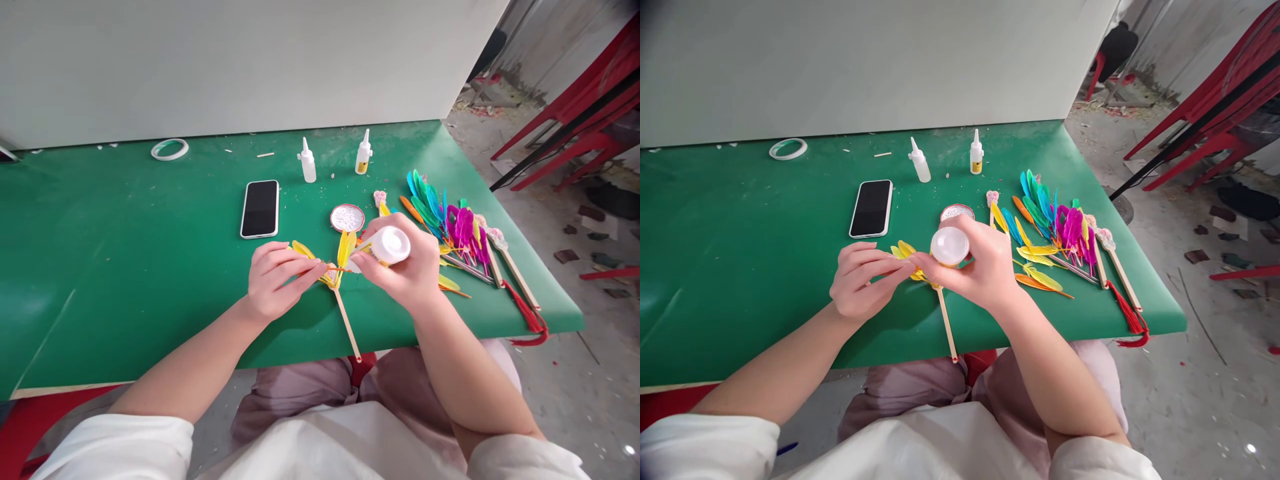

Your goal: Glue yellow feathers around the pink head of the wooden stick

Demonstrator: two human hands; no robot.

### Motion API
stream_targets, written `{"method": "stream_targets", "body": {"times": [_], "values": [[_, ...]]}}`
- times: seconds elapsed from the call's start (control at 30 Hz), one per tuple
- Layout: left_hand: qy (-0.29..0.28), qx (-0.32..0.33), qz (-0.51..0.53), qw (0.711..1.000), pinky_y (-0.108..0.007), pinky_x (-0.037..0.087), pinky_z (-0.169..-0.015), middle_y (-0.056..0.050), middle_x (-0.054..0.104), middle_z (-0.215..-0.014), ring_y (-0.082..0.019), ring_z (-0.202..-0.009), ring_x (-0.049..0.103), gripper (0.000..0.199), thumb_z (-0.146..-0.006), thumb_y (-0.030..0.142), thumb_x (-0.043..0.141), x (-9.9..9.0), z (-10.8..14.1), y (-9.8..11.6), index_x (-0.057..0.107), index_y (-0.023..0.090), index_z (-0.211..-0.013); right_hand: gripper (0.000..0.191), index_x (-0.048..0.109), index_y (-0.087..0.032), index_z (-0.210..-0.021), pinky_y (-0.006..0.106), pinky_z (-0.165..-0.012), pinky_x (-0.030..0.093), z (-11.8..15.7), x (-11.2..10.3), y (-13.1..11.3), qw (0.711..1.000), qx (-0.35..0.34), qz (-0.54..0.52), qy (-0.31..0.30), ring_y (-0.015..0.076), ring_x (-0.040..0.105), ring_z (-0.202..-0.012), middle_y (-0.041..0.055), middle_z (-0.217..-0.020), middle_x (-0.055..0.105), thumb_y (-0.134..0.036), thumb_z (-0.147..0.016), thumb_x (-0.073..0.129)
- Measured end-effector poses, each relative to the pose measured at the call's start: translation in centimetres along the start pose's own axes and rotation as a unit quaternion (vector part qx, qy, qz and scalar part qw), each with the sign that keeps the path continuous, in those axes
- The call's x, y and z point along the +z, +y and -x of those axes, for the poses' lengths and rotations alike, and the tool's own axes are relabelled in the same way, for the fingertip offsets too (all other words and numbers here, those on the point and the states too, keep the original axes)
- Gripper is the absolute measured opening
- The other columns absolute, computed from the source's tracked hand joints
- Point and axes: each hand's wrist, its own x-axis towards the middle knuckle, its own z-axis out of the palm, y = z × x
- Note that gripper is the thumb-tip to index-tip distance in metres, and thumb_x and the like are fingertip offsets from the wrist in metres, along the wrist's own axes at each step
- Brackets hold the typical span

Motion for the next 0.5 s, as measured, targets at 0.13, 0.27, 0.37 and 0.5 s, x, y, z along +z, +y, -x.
{"method": "stream_targets", "body": {"times": [0.13,0.27,0.37,0.5], "values": [[0.002,-0.006,0.0,1.0,-0.032,0.047,-0.08,0.004,0.066,-0.078,-0.012,-0.074,0.058,0.03,-0.068,0.01,0.072,0.05,0.07,0.02,0.065,0.028,-0.091,0.026,0.051,-0.021,-0.074,0.027,-0.052,0.045,-0.03,-0.09,0.01,0.999,-0.024,-0.013,0.018,0.0124,0.055,-0.057,-0.0001,-0.068,0.059,-0.043,-0.068,0.064],[0.004,-0.002,0.009,1.0,-0.032,0.047,-0.08,0.003,0.066,-0.08,-0.012,-0.076,0.058,0.032,-0.067,0.009,0.072,0.09,0.13,-0.04,0.065,0.026,-0.093,0.023,0.051,-0.021,-0.075,0.026,-0.05,0.044,0.09,0.1,0.15,0.999,-0.036,-0.008,-0.021,0.0118,0.054,-0.055,-0.0003,-0.067,0.06,-0.037,-0.067,0.066],[0.004,-0.007,0.003,1.0,-0.032,0.047,-0.081,0.003,0.066,-0.077,-0.012,-0.075,0.058,0.032,-0.067,0.009,0.072,0.12,0.13,-0.08,0.065,0.026,-0.094,0.021,0.051,-0.021,-0.073,0.025,-0.047,0.042,0.05,0.0,0.18,0.999,-0.042,-0.003,-0.005,0.0107,0.052,-0.052,-0.0012,-0.064,0.059,-0.034,-0.067,0.067],[0.001,-0.007,0.004,1.0,-0.033,0.047,-0.081,0.003,0.066,-0.078,-0.012,-0.075,0.058,0.031,-0.068,0.009,0.071,0.15,0.13,-0.09,0.065,0.027,-0.092,0.022,0.051,-0.021,-0.073,0.025,-0.048,0.043,-0.07,-0.09,0.14,0.998,-0.052,-0.019,0.018,0.0114,0.054,-0.054,-0.0011,-0.063,0.058,-0.038,-0.069,0.064]]}}
